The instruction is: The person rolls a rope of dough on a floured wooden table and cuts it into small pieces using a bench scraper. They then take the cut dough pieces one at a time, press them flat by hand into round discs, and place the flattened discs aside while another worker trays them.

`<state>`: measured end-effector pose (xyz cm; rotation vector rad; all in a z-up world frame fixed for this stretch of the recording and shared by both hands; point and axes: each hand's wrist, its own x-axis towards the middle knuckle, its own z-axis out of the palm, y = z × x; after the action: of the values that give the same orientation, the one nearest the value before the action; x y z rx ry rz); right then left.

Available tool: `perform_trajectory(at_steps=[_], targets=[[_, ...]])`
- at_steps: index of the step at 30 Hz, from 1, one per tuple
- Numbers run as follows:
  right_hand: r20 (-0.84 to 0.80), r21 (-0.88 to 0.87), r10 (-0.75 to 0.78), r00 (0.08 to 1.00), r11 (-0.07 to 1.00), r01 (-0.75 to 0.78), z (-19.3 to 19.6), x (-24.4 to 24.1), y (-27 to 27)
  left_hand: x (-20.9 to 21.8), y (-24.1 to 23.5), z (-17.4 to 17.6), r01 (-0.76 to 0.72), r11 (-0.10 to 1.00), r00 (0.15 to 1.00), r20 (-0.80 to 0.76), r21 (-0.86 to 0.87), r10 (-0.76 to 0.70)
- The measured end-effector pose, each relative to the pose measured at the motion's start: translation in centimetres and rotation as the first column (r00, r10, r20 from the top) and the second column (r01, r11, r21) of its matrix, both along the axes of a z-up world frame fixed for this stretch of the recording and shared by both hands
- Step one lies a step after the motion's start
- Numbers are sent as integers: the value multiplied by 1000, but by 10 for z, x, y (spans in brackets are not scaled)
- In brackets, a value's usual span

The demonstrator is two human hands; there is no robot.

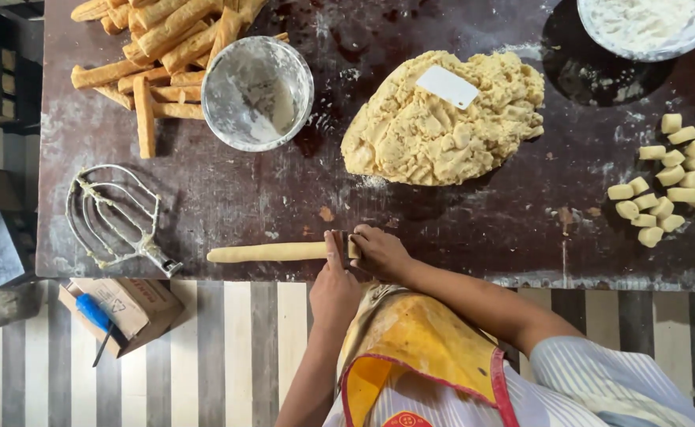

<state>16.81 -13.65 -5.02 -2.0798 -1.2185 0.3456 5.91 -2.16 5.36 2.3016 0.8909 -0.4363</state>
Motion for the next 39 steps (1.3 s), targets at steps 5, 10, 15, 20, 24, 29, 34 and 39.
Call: perform_trajectory(at_steps=[5,10,15,20,24,29,34,39], targets=[[48,-6,-26,998,1000,26,3,-4,2,2,-3,-51,55,995,940,331,83,-80],[-13,-33,-96,995,995,95,1,-4,2,-3,-2,-49,70,996,978,193,53,-79],[-390,-19,-263,882,961,278,-50,2,-9,-27,12,-40,5,1000,961,276,24,-12],[-516,52,-208,831,961,273,-53,3,6,-20,21,-18,37,999,998,44,37,-39],[-249,-128,-173,953,981,144,-18,-7,26,-8,20,-39,90,995,990,102,35,-93],[-45,-192,-110,993,976,100,-30,-5,30,7,19,-42,91,994,994,58,57,-94],[-217,-53,-112,970,993,103,-33,11,8,-29,30,-47,25,996,887,458,85,-62],[-934,134,45,354,963,232,-48,15,8,-39,40,-30,-30,997,953,302,75,6]])
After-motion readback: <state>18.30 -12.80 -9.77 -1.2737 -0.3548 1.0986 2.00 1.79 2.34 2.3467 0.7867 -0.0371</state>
